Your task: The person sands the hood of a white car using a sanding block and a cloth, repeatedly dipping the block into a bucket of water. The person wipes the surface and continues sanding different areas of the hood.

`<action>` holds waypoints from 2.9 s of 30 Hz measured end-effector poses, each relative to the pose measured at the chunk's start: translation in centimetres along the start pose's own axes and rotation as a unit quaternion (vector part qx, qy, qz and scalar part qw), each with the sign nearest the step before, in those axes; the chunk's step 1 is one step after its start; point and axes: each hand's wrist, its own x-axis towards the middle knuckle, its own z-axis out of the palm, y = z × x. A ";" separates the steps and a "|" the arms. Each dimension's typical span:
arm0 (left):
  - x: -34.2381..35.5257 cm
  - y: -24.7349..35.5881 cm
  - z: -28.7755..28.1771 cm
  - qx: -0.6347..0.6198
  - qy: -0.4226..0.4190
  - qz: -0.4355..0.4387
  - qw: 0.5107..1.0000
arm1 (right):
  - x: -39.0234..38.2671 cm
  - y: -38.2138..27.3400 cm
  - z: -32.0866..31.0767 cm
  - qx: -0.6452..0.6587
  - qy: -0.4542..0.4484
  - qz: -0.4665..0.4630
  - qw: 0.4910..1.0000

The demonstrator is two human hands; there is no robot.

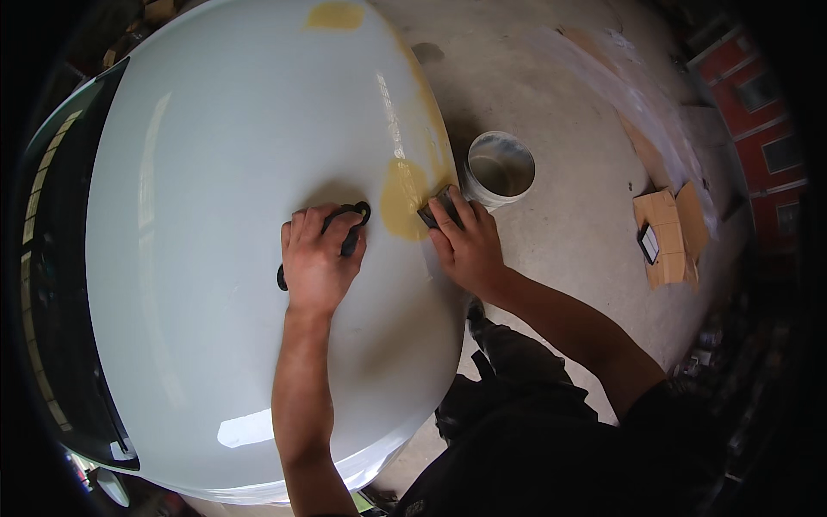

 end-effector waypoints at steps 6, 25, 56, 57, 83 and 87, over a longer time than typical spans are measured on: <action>0.2 0.2 -0.3 0.002 -0.004 -0.001 1.000 | 8.4 -1.0 3.3 -0.045 -0.002 0.073 0.996; 0.0 -0.1 -0.3 0.002 -0.020 -0.001 1.000 | 0.9 1.0 1.5 0.073 -0.220 0.098 0.968; -0.4 -0.6 -1.0 -0.059 -0.066 -0.032 0.996 | 4.0 -5.0 0.1 0.059 -0.025 0.138 0.988; -0.4 -0.6 -1.0 -0.069 -0.066 -0.033 0.995 | 3.1 -5.0 0.0 0.061 -0.007 0.119 0.991; -0.4 -0.5 0.3 -0.044 0.002 -0.024 0.999 | 3.5 -1.5 2.0 0.072 0.017 0.151 0.986; -0.4 -0.4 0.2 -0.038 -0.005 -0.030 0.999 | 2.7 -0.6 2.8 0.081 -0.001 0.162 0.983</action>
